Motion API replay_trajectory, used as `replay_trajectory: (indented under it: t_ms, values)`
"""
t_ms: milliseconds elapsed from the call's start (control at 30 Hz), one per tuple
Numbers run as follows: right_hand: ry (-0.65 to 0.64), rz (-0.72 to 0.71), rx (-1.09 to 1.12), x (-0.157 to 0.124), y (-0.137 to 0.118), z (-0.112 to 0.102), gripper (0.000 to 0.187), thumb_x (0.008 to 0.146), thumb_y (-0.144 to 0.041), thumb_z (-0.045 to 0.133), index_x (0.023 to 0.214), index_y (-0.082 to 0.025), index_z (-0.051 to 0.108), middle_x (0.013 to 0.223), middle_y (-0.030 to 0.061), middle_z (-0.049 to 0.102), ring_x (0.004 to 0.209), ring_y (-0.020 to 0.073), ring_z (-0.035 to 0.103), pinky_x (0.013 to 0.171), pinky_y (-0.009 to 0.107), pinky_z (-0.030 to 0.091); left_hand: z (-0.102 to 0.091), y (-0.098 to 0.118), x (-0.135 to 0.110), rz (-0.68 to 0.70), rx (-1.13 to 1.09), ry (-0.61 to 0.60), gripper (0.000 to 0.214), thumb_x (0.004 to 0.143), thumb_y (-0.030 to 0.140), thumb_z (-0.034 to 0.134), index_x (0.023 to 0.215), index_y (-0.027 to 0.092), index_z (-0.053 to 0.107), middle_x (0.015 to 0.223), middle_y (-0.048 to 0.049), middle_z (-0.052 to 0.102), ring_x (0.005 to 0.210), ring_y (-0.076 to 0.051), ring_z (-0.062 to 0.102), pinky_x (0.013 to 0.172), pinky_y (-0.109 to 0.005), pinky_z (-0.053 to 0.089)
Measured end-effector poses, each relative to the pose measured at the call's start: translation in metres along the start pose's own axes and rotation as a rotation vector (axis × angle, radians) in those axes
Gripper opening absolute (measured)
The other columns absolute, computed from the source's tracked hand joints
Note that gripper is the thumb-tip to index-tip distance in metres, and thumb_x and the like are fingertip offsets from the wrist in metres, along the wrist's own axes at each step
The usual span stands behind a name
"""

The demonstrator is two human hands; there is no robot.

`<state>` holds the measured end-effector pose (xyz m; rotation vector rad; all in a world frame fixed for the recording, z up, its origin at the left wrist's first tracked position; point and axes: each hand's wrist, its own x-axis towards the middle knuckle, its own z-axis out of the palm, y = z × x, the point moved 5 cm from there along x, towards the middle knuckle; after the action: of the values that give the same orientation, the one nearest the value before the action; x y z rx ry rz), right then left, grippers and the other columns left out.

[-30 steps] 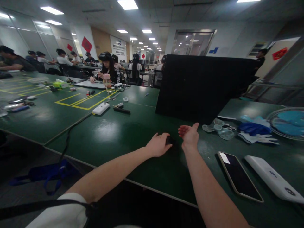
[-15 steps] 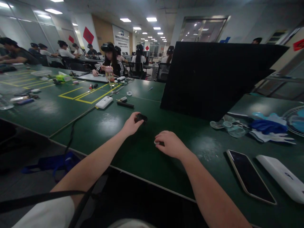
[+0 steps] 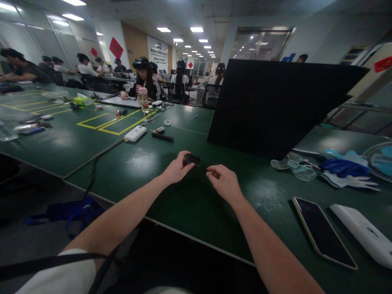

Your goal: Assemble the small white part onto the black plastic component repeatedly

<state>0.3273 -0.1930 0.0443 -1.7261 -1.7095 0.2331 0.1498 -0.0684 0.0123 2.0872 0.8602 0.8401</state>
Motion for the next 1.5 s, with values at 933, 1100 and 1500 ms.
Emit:
replay_trajectory:
  t_ms: [933,1100,1500]
  values:
    - [0.112,0.022,-0.236,0.004,0.012,-0.033,0.029,0.094,-0.039,0.052,0.110,-0.027,0.073,0.105,0.0090,0.068,0.089,0.0256,0.062,0.074,0.042,0.052,0.020,0.016,-0.011,-0.006,0.042,-0.225,0.050,0.089,0.039,0.061,0.134,0.025,0.045,0.103,-0.0051,0.073,0.090,-0.020,0.071,0.080,-0.034,0.053]
    - [0.052,0.102,-0.342,0.008,0.049,-0.039,0.035,0.085,-0.046,0.064,0.114,-0.029,0.072,0.113,0.0107,0.067,0.098,0.0308,0.062,0.075,0.044,0.053,0.014,0.014,-0.009,0.029,0.242,-0.182,0.051,0.084,0.043,0.066,0.132,0.027,0.053,0.104,-0.0053,0.072,0.091,-0.023,0.070,0.080,-0.035,0.053]
    - [-0.153,-0.087,-0.567,0.029,0.046,0.015,0.038,0.086,-0.019,0.064,0.121,-0.032,0.069,0.129,0.0089,0.065,0.116,0.0345,0.059,0.096,0.060,0.045,0.004,0.001,-0.004,-0.024,0.294,-0.073,0.048,0.080,0.041,0.068,0.125,0.025,0.059,0.110,-0.0077,0.072,0.090,-0.025,0.069,0.077,-0.035,0.054]
